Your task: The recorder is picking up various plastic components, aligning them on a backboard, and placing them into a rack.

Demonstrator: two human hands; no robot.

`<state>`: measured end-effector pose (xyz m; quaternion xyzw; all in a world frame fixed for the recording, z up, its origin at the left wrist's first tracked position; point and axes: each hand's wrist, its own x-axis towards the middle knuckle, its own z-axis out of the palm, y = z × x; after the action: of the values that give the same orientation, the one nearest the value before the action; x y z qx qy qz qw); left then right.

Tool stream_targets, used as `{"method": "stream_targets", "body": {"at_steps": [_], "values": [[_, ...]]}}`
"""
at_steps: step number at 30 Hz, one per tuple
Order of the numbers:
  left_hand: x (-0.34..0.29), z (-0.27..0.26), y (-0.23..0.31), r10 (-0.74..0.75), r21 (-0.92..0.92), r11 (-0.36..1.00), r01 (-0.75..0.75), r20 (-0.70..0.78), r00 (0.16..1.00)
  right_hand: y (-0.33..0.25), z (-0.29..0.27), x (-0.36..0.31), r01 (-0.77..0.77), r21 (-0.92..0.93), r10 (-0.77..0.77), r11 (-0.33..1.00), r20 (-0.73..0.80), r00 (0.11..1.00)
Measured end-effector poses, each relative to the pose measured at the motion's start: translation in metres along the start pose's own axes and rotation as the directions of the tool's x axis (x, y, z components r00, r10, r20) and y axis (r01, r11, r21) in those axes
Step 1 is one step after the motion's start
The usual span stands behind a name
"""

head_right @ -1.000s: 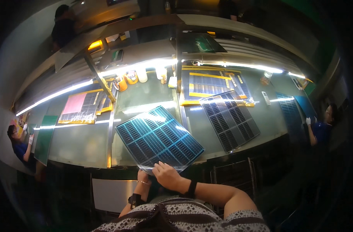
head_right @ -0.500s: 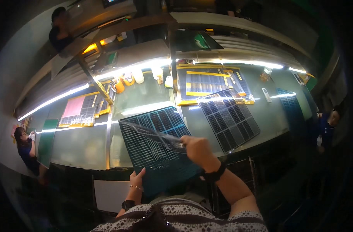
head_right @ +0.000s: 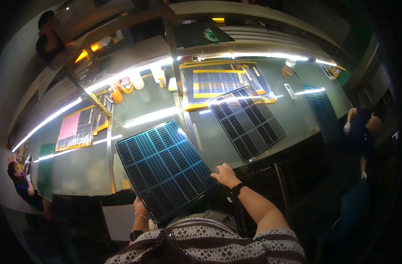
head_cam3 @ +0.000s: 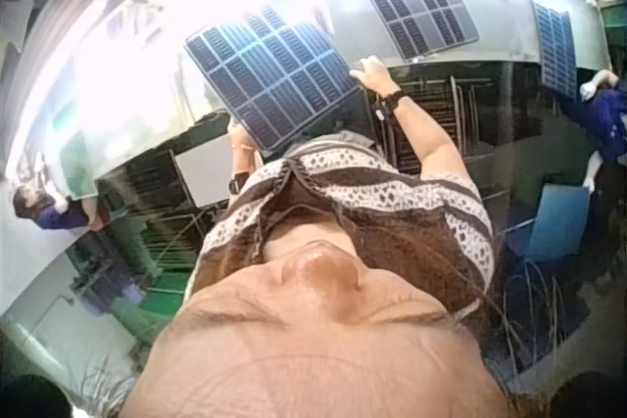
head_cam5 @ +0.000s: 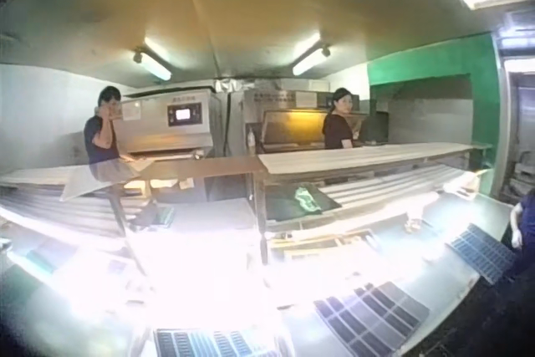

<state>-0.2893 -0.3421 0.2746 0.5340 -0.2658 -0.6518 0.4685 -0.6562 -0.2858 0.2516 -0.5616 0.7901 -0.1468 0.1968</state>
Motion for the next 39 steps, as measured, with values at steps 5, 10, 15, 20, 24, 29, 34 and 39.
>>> {"method": "stream_targets", "body": {"at_steps": [5,10,15,20,24,29,34,39], "values": [[0.012,-0.017,0.001,-0.302,0.094,0.948,0.303,-0.021,0.953,-0.011,0.019,0.001,-0.267,0.323,0.223,0.908,0.166,0.961],[0.010,-0.015,-0.002,-0.269,-0.054,0.962,0.267,-0.035,0.962,-0.014,0.029,-0.006,-0.169,0.178,0.178,0.969,-0.034,0.984],[0.010,-0.023,-0.010,-0.207,0.050,0.977,0.209,-0.040,0.977,-0.012,0.014,-0.006,-0.200,0.318,0.158,0.927,0.153,0.975],[0.031,-0.076,-0.054,-0.156,0.388,0.906,0.169,-0.063,0.986,-0.036,0.000,-0.015,-0.195,0.038,0.191,0.980,0.087,0.978],[0.031,-0.080,-0.066,-0.214,-0.028,0.976,0.214,-0.008,0.977,-0.021,-0.009,-0.022,-0.188,0.170,0.167,0.967,0.130,0.977],[0.024,-0.090,-0.071,-0.219,0.100,0.967,0.235,-0.154,0.964,-0.019,-0.002,-0.031,-0.168,0.142,0.102,0.976,0.387,0.917],[0.004,-0.058,-0.048,-0.132,0.362,0.916,0.170,-0.128,0.983,-0.032,0.005,-0.031,-0.340,0.134,0.267,0.931,0.385,0.883],[-0.001,-0.049,-0.034,-0.062,0.201,0.975,0.093,-0.157,0.986,-0.027,-0.005,-0.018,-0.271,0.492,0.074,0.827,0.383,0.921]]}}
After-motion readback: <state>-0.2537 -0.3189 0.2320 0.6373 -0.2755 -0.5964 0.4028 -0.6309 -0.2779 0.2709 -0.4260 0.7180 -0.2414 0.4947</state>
